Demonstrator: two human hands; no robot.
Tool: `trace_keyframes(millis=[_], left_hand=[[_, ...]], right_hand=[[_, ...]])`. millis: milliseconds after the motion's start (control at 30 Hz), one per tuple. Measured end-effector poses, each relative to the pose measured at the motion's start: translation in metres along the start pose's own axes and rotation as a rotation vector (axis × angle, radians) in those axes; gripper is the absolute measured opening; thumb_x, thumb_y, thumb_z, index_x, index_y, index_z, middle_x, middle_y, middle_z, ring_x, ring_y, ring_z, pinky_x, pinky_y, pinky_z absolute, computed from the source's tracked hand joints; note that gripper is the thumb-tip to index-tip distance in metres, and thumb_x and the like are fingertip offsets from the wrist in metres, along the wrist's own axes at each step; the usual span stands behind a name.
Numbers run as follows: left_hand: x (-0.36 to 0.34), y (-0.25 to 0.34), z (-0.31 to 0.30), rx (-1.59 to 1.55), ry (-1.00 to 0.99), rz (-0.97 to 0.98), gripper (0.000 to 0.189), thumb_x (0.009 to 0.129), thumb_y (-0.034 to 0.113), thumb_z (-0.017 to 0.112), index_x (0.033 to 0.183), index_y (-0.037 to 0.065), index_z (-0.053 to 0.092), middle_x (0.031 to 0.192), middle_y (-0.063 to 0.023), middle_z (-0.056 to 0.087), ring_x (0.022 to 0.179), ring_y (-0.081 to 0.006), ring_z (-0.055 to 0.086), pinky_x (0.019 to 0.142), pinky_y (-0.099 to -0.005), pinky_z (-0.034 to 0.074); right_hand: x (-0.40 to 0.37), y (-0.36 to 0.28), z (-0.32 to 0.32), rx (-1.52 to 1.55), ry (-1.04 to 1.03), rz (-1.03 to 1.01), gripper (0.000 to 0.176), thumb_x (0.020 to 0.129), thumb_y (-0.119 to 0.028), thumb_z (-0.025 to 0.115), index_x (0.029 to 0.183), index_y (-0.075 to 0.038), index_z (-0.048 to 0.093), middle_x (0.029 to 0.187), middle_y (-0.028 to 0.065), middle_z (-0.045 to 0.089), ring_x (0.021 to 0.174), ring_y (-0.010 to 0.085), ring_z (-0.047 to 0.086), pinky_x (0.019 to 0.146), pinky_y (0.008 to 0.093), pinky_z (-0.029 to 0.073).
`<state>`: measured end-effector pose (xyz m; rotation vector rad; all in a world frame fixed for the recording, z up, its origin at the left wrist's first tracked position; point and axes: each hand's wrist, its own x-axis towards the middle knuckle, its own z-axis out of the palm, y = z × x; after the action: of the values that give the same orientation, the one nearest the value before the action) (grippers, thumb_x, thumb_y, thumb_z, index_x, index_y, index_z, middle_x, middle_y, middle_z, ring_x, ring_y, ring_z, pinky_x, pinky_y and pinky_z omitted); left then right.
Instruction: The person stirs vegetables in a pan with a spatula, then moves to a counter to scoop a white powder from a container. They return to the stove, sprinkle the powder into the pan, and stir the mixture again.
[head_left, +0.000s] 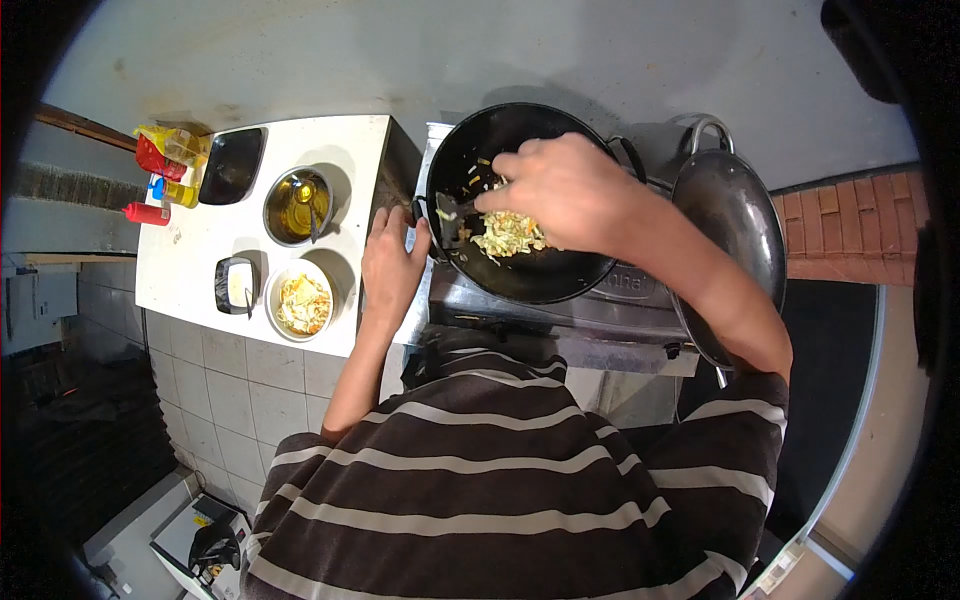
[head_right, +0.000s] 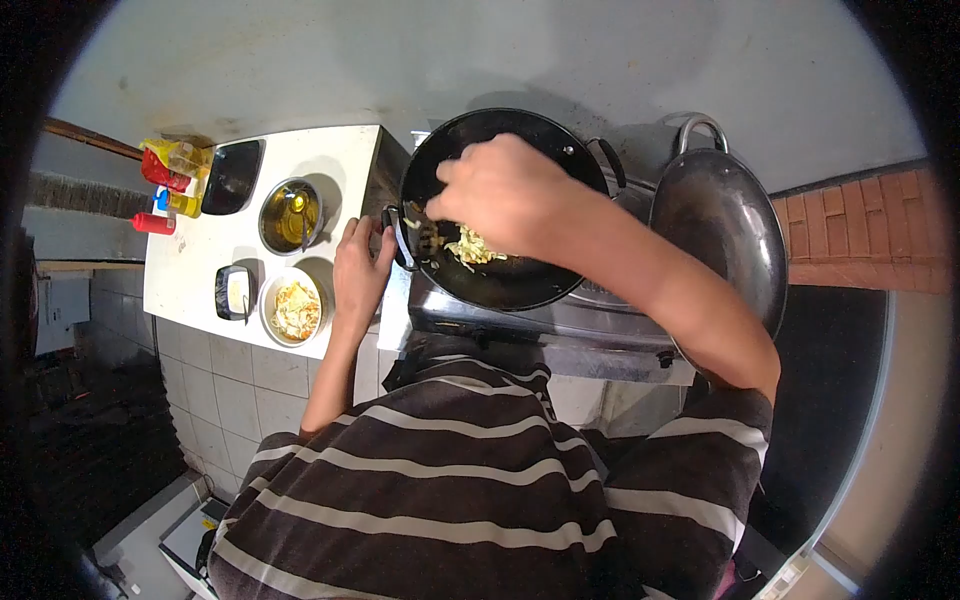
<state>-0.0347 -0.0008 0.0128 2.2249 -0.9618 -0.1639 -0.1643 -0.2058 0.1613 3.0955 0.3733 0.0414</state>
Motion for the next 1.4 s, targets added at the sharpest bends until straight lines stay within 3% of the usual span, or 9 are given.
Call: trace_keyframes(millis=[100,500,700,767,933,1033,1100,1300,1400], left_hand=[[0.000,0.000,0.000,0.007,0.004,0.002,0.026,0.095,0.022,0.065,0.098,-0.004,0.065,0.094,-0.0210,0.063,0.084,-0.0410,0.064,0.076,-0.0479,0.049],[-0.001,-0.001,0.000,-0.009,0.015,0.019,0.024,0.094,0.024,0.066,0.096,0.001,0.062,0.091,-0.0211,0.061,0.080,-0.0438,0.064,0.070,-0.0516,0.050],[-0.002,0.001,0.001,-0.004,0.044,0.015,0.024,0.094,0.025,0.066,0.096,0.001,0.062,0.092,-0.0203,0.061,0.079,-0.0426,0.065,0.069,-0.0499,0.051],[-0.001,0.000,-0.001,0.001,0.053,0.011,0.024,0.094,0.025,0.066,0.095,0.001,0.062,0.093,-0.0200,0.061,0.079,-0.0424,0.065,0.069,-0.0495,0.051],[-0.001,-0.003,-0.002,0.000,0.000,0.045,0.025,0.094,0.025,0.067,0.092,0.001,0.062,0.092,-0.0196,0.060,0.079,-0.0420,0.065,0.068,-0.0497,0.051],[0.001,-0.003,-0.001,0.002,-0.001,0.046,0.025,0.094,0.025,0.067,0.091,0.001,0.062,0.093,-0.0192,0.060,0.079,-0.0423,0.065,0.067,-0.0503,0.051],[-0.001,0.000,-0.002,-0.019,-0.015,-0.016,0.025,0.094,0.026,0.067,0.092,0.002,0.063,0.094,-0.0185,0.060,0.079,-0.0426,0.066,0.066,-0.0513,0.051],[-0.002,-0.003,-0.003,-0.012,-0.012,0.012,0.027,0.096,0.028,0.066,0.095,0.001,0.061,0.098,-0.0174,0.059,0.080,-0.0434,0.066,0.066,-0.0520,0.052],[0.000,-0.005,-0.003,-0.018,-0.014,0.033,0.027,0.095,0.028,0.067,0.094,0.002,0.061,0.097,-0.0166,0.058,0.080,-0.0425,0.065,0.067,-0.0511,0.052]], right_hand=[[0.000,-0.003,0.025,-0.079,-0.208,0.006,0.037,0.076,-0.007,0.068,0.109,-0.020,0.077,0.101,0.0051,0.067,0.088,0.0246,0.068,0.072,0.0380,0.058],[-0.046,0.074,-0.002,0.015,0.054,0.425,0.018,0.081,-0.007,0.068,0.097,-0.009,0.076,0.084,0.0201,0.071,0.084,0.0373,0.071,0.077,0.0493,0.056],[-0.074,0.145,0.021,0.169,-0.414,0.632,0.026,0.088,-0.011,0.057,0.107,-0.005,0.072,0.077,0.0176,0.070,0.071,0.0355,0.069,0.068,0.0444,0.056],[-0.061,0.114,-0.019,0.296,-0.657,1.054,0.020,0.084,-0.009,0.053,0.083,0.004,0.068,0.070,0.0147,0.068,0.053,0.0260,0.063,0.047,0.0390,0.050],[-0.063,0.140,0.020,0.562,-0.954,1.091,0.015,0.080,-0.006,0.057,0.067,0.000,0.056,0.061,0.0088,0.058,0.048,0.0145,0.052,0.038,0.0331,0.039],[-0.083,0.129,0.072,1.192,-0.795,1.040,0.021,0.086,-0.013,0.062,0.068,-0.003,0.057,0.062,0.0058,0.056,0.048,0.0136,0.051,0.037,0.0302,0.036],[-0.085,0.087,0.087,1.079,-0.644,1.252,0.027,0.093,-0.023,0.064,0.073,-0.006,0.059,0.064,0.0031,0.054,0.046,0.0125,0.048,0.037,0.0296,0.034],[-0.095,-0.008,0.104,1.766,-0.240,1.652,0.019,0.104,-0.024,0.055,0.093,-0.010,0.060,0.070,-0.0022,0.049,0.052,0.0061,0.039,0.044,0.0230,0.027],[-0.096,-0.027,0.125,2.045,-0.105,1.494,0.022,0.107,-0.026,0.053,0.117,-0.011,0.064,0.070,-0.0077,0.042,0.054,0.0021,0.037,0.045,0.0206,0.025]])
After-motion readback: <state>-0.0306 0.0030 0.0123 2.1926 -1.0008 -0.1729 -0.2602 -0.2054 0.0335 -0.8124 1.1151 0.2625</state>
